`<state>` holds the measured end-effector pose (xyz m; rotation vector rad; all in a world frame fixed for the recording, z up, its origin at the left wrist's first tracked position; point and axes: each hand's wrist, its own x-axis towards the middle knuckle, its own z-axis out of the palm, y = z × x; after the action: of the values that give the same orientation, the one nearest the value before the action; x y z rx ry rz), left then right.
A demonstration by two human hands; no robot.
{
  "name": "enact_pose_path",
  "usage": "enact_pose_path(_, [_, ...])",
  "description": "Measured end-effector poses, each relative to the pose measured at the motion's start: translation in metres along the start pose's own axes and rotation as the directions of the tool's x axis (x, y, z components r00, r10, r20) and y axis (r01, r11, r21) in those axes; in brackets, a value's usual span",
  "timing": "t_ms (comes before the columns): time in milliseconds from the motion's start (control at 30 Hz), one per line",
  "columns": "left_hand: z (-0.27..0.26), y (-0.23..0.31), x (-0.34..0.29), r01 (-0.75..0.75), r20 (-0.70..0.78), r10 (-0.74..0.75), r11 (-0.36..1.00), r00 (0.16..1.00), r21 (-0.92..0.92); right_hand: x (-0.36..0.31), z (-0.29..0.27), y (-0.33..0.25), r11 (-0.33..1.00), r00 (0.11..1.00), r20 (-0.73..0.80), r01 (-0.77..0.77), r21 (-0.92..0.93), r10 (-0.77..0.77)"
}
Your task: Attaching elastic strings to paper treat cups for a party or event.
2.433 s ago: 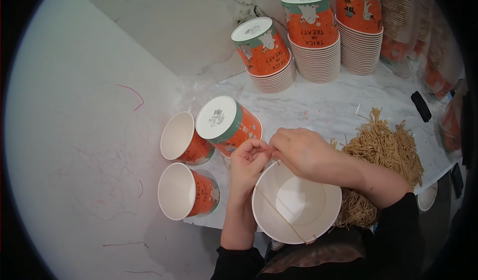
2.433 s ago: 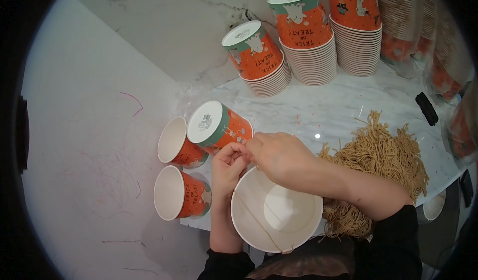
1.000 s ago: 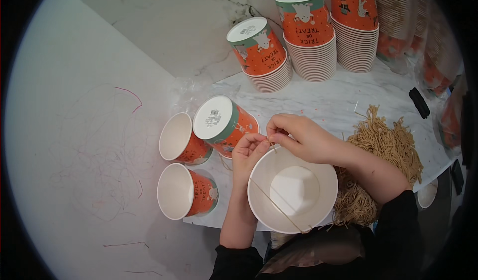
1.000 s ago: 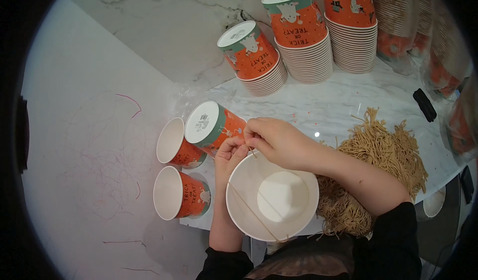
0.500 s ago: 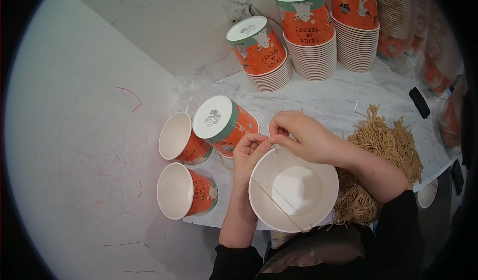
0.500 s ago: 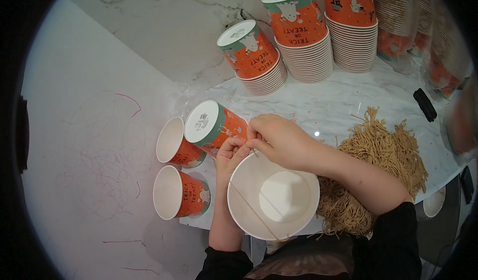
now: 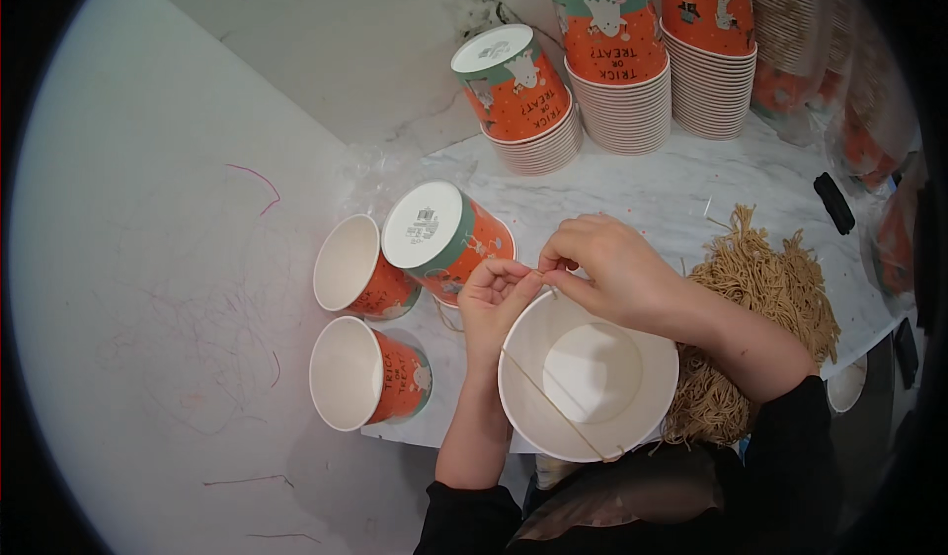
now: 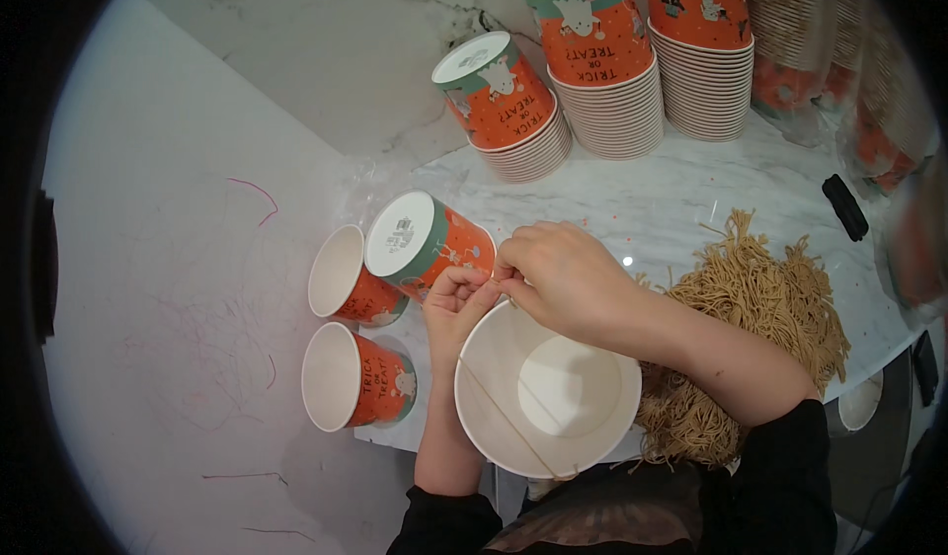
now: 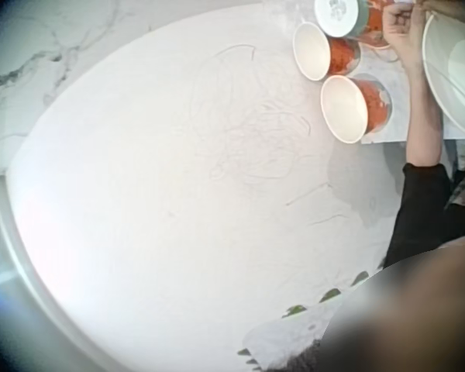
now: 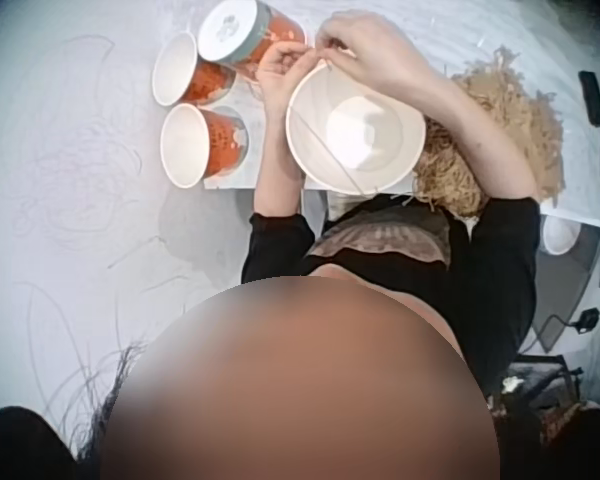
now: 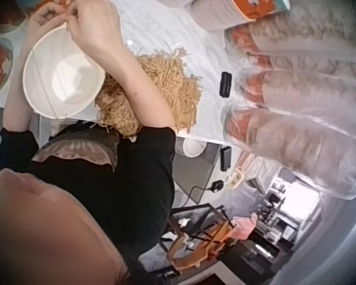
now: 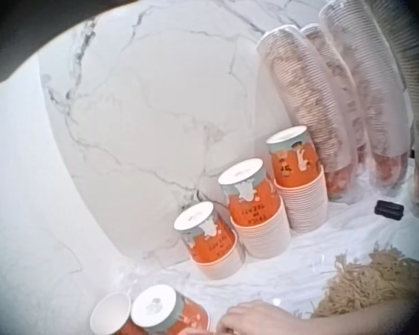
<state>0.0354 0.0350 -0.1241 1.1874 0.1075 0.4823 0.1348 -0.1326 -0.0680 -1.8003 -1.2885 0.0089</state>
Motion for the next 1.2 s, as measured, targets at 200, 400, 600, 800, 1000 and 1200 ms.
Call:
enact_pose_path(200, [-0.004, 0.002, 0.0, -0.015, 0.032, 0.013, 0.999, 0.999, 0.046, 0.001, 0.003, 0.008, 0.997, 0.998, -0.014, 0.067, -0.026, -0.068])
enact_pose_path(400, [0.0, 0.015, 0.001, 0.026, 0.094, -0.033, 0.996, 0.995, 0.083, 0.004, 0.004, 0.016, 0.94, 0.982, 0.118, -0.177, 0.293, 0.148])
enact_pose_path(600, [-0.006, 0.02, -0.001, 0.056, 0.133, -0.073, 0.99, 0.988, 0.127, 0.006, -0.002, 0.01, 0.876, 0.947, 0.213, -0.307, 0.371, 0.242])
enact_pose_path(800, [-0.005, 0.02, -0.001, 0.07, 0.121, -0.086, 0.989, 0.989, 0.128, 0.003, 0.004, 0.009, 0.975, 0.996, 0.06, -0.071, 0.21, 0.06])
enact_pose_path(1000, [-0.01, 0.022, 0.0, 0.156, 0.12, -0.165, 0.984, 0.979, 0.082, 0.002, -0.003, -0.001, 0.986, 0.995, 0.078, -0.072, 0.152, 0.061])
enact_pose_path(1200, [-0.015, 0.021, 0.003, 0.168, 0.124, -0.169, 0.986, 0.978, 0.017, 0.001, 0.002, 0.004, 0.994, 0.997, 0.073, -0.01, 0.109, 0.002])
